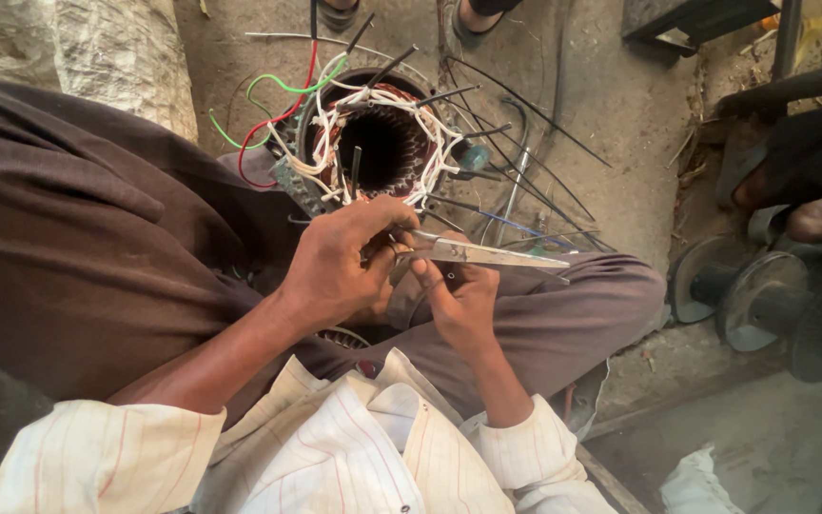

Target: The person sits on the floor and uses pliers to cut and trim wires on a motor stator. They repeatedly adjust the stator and use the pliers to snip protruding wire ends.

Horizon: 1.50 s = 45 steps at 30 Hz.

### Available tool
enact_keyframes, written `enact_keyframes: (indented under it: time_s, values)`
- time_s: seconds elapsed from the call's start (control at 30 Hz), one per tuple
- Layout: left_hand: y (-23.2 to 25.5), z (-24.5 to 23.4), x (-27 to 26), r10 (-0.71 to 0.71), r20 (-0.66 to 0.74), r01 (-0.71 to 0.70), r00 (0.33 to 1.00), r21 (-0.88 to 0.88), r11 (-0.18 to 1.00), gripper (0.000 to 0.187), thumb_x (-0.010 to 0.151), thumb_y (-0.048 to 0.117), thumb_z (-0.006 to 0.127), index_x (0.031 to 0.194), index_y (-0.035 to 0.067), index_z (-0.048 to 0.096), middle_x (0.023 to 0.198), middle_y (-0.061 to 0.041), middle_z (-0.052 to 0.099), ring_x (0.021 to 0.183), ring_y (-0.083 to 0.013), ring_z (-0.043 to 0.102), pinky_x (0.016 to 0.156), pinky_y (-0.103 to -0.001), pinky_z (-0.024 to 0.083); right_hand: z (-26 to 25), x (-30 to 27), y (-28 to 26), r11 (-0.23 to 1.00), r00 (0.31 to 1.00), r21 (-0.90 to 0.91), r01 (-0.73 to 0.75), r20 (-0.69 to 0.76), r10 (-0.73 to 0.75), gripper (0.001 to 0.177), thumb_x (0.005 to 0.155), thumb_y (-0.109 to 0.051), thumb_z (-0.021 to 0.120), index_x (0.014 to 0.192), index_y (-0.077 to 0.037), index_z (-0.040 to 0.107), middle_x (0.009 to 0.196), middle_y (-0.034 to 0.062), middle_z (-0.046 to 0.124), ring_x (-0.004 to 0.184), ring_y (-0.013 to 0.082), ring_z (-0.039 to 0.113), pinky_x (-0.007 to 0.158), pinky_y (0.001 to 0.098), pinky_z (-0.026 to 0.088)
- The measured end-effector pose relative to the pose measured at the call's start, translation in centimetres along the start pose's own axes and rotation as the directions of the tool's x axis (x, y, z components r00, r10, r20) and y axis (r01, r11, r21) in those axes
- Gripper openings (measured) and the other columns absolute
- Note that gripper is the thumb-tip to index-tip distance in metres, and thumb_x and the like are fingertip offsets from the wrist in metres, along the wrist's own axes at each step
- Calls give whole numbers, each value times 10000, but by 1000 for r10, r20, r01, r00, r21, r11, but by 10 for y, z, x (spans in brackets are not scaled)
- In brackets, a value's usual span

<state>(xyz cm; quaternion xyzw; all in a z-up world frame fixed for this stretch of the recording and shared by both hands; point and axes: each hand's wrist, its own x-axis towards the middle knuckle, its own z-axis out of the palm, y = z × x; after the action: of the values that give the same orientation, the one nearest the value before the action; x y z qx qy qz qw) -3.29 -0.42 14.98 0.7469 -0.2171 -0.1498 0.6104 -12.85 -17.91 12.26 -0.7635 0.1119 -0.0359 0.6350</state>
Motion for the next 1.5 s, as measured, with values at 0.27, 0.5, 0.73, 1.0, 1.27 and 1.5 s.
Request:
enact_keyframes:
  time_s: [0.27, 0.5, 0.73, 1.0, 1.27, 1.5]
  values:
    - [1, 0, 0, 81, -18, -80, 997, 62, 995, 332, 806, -25, 686, 1117, 82, 648, 981, -88, 709, 866, -289, 684, 714, -375, 548, -2, -1, 12, 990, 997, 124, -73, 9, 72, 188, 1005, -103, 722, 1138, 30, 702, 986, -9, 644, 852, 52, 584, 736, 217, 496]
    - [2, -2, 2, 72, -7, -72, 997, 43, 996, 311, 824, -28, 674, 1112, 83, 640, 912, -65, 705, 855, -278, 701, 742, -381, 550, -14, -2, 9, 972, 992, 226, -60, 123, 33, 277, 986, -130, 682, 1206, 14, 596, 1007, 12, 594, 843, 55, 543, 693, 200, 429]
    - [2, -1, 2, 24, 7, -24, 1000, 22, 999, 297, 833, -24, 668, 1109, 82, 641, 891, -60, 703, 843, -273, 711, 732, -382, 555, -14, -3, 13, 998, 988, 50, 39, 148, -46, 218, 1082, -196, 533, 1177, -12, 599, 1013, 35, 600, 875, 106, 548, 781, 270, 450]
    - [5, -2, 2, 40, -3, -39, 999, 44, 998, 278, 840, -19, 672, 1099, 77, 640, 899, -79, 683, 852, -294, 686, 736, -388, 543, -10, -7, 17, 999, 995, 9, -36, 95, 35, 223, 1045, -177, 659, 1146, 21, 656, 1016, 26, 628, 783, 78, 595, 647, 236, 486]
    - [4, 1, 0, 149, -13, -147, 989, 99, 984, 265, 851, -14, 687, 1096, 68, 632, 981, -100, 685, 942, -325, 662, 798, -412, 533, -3, -2, 4, 958, 986, -238, 163, -5, -168, 130, 1005, -53, 709, 1118, 10, 699, 1021, 64, 654, 856, 127, 636, 738, 260, 518]
    - [1, 4, -2, 148, 23, -149, 989, 134, 980, 234, 881, -8, 695, 1092, 81, 647, 970, -92, 688, 961, -329, 670, 821, -419, 534, 2, -1, -30, 862, 969, -456, 224, 12, -245, 194, 931, 39, 716, 1117, -17, 715, 946, 101, 681, 781, 206, 660, 701, 300, 515]
